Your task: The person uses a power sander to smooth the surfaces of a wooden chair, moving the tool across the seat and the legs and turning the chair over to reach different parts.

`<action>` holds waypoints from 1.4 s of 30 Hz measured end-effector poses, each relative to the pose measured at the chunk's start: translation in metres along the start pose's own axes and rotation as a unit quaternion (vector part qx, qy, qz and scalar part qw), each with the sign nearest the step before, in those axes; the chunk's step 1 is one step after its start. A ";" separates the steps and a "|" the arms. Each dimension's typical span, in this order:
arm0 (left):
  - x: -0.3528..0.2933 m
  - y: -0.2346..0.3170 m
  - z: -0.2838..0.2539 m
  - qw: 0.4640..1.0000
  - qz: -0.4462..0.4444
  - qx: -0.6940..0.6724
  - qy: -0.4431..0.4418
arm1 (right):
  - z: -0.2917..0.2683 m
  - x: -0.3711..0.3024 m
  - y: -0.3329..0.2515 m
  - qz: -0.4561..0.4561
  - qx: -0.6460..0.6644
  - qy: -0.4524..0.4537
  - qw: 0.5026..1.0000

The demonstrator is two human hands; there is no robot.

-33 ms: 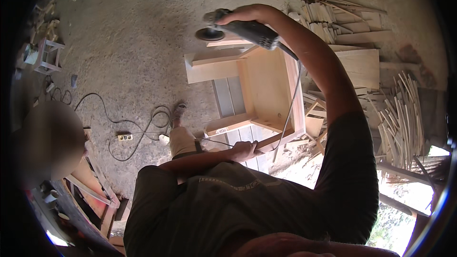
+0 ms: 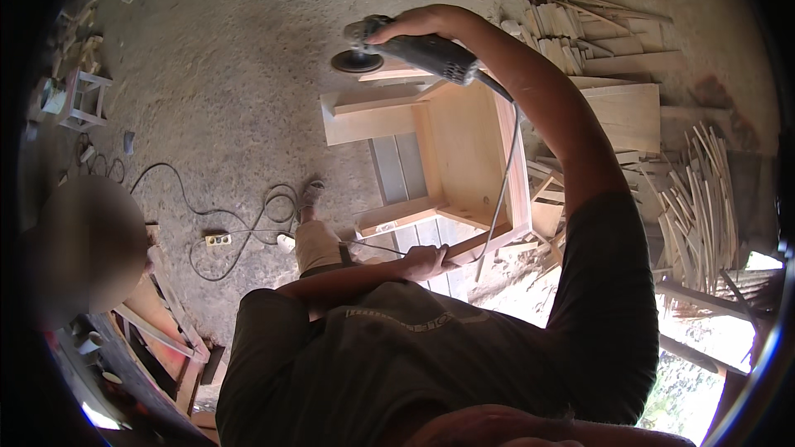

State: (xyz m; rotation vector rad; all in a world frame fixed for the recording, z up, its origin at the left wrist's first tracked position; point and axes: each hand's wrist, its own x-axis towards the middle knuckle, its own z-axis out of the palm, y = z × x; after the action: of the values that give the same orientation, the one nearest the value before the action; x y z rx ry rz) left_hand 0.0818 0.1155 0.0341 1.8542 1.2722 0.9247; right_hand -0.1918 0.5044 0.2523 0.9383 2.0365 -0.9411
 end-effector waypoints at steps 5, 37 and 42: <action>-0.002 -0.006 0.010 1.000 0.008 -0.007 0.026 | -0.008 -0.014 -0.002 0.019 0.020 -0.009 1.000; 0.010 0.012 -0.026 0.992 -0.047 -0.063 -0.097 | 0.187 -0.065 0.050 -0.077 0.110 0.316 0.939; 0.023 0.024 -0.054 0.971 -0.090 -0.061 -0.213 | 0.210 -0.054 0.091 -0.071 0.140 0.356 0.921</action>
State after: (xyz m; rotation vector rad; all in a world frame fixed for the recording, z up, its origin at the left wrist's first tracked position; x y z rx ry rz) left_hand 0.0533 0.1384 0.0857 1.6919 1.0671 0.4627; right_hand -0.0311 0.3585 0.1631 1.4646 2.6423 -1.0939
